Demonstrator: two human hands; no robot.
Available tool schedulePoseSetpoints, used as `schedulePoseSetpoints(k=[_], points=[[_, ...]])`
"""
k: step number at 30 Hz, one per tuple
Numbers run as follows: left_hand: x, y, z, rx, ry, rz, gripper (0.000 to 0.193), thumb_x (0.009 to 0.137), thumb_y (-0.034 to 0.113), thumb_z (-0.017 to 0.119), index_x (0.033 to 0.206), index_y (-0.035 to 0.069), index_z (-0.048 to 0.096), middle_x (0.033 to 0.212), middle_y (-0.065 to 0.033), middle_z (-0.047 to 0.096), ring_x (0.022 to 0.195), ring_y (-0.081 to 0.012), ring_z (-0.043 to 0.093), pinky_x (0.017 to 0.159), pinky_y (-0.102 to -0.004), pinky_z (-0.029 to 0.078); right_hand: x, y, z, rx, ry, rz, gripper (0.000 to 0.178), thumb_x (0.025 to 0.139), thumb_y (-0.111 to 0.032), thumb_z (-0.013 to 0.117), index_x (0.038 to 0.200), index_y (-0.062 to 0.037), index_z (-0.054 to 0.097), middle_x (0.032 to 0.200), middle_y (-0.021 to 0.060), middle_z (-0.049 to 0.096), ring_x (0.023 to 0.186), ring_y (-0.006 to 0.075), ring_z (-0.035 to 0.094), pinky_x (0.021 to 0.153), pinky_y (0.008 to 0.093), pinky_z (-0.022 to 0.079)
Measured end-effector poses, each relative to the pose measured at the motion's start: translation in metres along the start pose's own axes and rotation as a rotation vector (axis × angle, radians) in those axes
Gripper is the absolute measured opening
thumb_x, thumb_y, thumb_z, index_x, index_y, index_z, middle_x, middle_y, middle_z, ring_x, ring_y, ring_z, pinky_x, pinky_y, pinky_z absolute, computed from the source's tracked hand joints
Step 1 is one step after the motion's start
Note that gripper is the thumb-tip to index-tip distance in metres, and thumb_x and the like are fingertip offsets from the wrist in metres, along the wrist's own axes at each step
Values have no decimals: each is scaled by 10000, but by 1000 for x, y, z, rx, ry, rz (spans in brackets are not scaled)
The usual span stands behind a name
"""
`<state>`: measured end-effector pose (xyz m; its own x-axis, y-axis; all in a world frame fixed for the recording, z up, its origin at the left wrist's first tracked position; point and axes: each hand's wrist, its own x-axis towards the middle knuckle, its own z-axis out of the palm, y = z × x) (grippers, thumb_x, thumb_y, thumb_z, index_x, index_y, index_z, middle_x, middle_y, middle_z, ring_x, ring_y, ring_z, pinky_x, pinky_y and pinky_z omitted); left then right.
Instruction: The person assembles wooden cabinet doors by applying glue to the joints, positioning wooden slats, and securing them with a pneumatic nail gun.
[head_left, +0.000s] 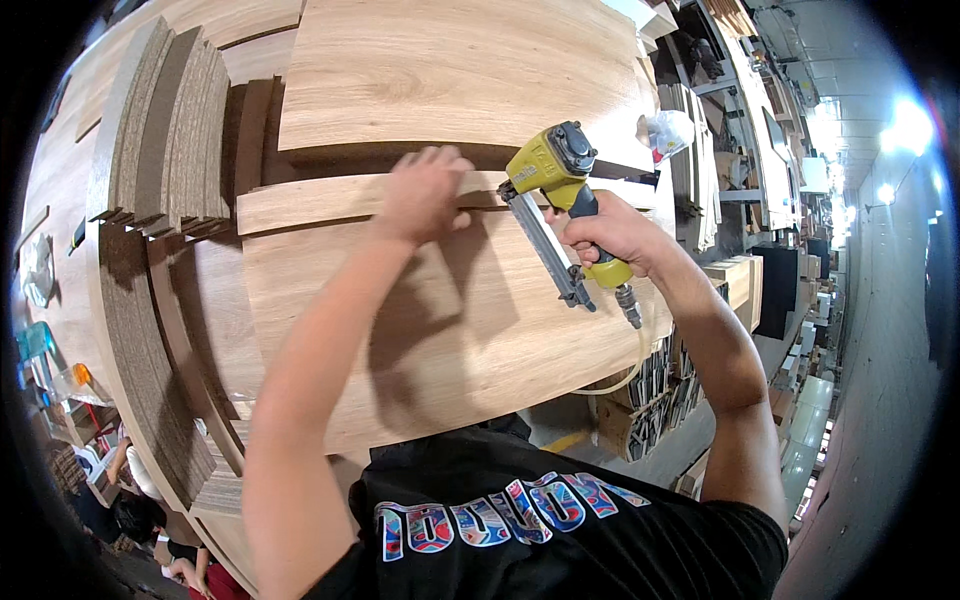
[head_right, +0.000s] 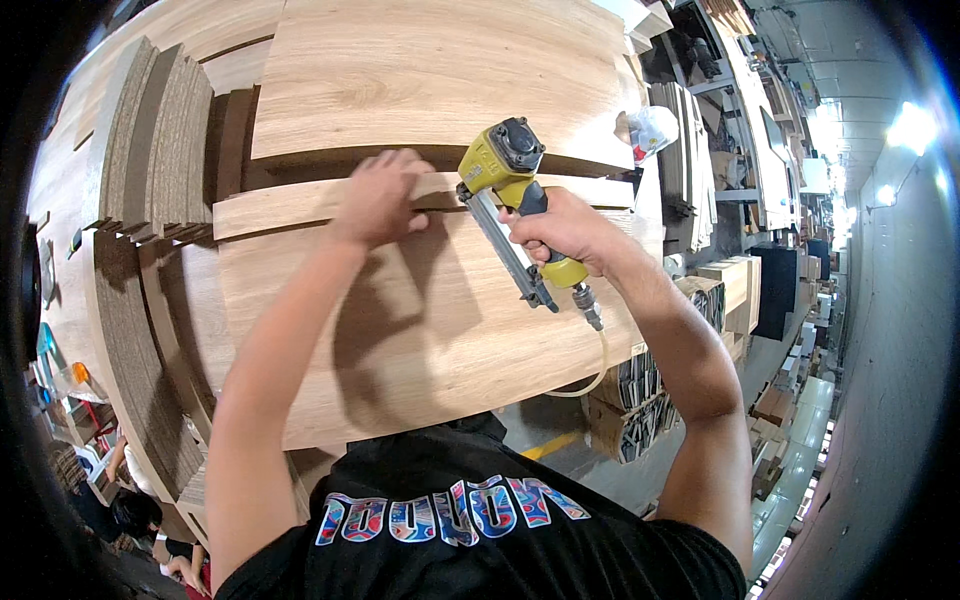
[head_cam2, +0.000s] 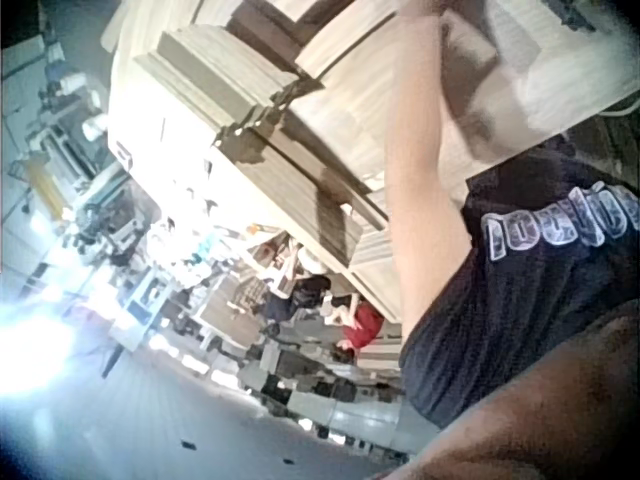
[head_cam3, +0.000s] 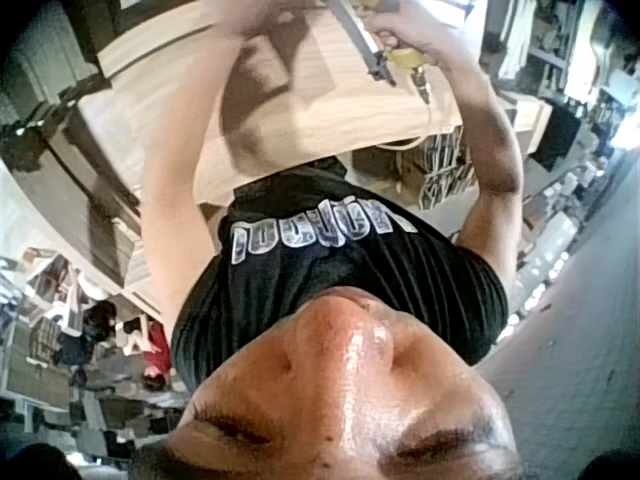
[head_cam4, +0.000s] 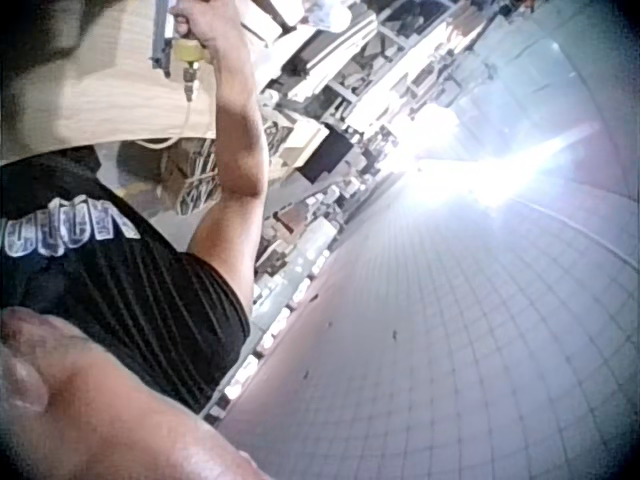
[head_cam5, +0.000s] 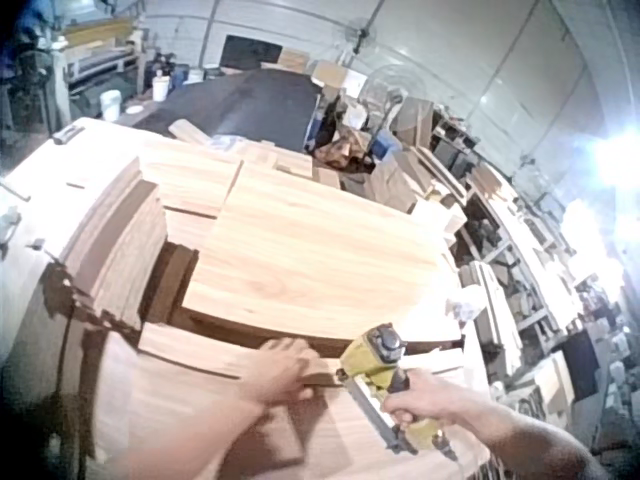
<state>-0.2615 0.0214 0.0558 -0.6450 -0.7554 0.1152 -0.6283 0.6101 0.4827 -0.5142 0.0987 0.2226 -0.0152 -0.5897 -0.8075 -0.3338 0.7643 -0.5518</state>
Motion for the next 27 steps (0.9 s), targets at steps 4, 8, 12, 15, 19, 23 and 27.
schedulePoseSetpoints(k=[4,8,12,15,19,23,27], points=[[-64,-89,-59,135,-30,-1,471,887,54,839,1331,164,726,1348,-61,699,1366,-306,636,1162,-488,523,0,-2,4,84,12,21,351,961,31,693,1310,25,661,735,-33,570,583,53,532,542,245,451],[-108,-131,-109,80,-30,-86,487,839,102,880,1301,100,726,1348,-70,703,1337,-290,647,1137,-458,551,-2,-5,11,94,39,41,515,984,26,696,1495,20,627,739,-39,554,587,51,519,549,249,474],[-114,-136,-110,91,10,-51,551,818,256,934,1303,107,718,1341,-63,691,1320,-278,646,1134,-452,558,-8,-7,22,169,-48,-23,544,987,24,691,1526,4,618,766,-35,564,601,48,515,556,236,470],[-104,-130,-104,142,16,-16,622,802,397,961,1305,128,712,1330,-49,676,1310,-273,638,1120,-449,558,-15,-22,32,113,-104,-79,520,977,14,695,1490,26,612,729,-41,556,591,54,530,552,242,458],[-103,-125,-106,95,68,13,640,764,406,977,1281,137,713,1297,-47,685,1279,-279,648,1110,-456,563,-18,-37,44,66,-102,-56,559,985,17,689,1538,36,604,715,-43,557,572,50,530,542,235,466],[-101,-121,-102,60,128,27,620,733,319,994,1252,137,710,1252,-53,700,1238,-297,669,1083,-475,577,-17,-40,47,31,-89,-49,274,959,-15,700,1229,8,656,703,-44,577,587,54,556,549,250,438],[-103,-120,-103,63,136,9,631,730,334,1001,1253,130,712,1248,-49,702,1234,-290,673,1076,-476,583,-18,-47,56,-15,-55,-36,297,955,-22,703,1248,4,659,699,-46,574,580,50,545,547,246,435]])
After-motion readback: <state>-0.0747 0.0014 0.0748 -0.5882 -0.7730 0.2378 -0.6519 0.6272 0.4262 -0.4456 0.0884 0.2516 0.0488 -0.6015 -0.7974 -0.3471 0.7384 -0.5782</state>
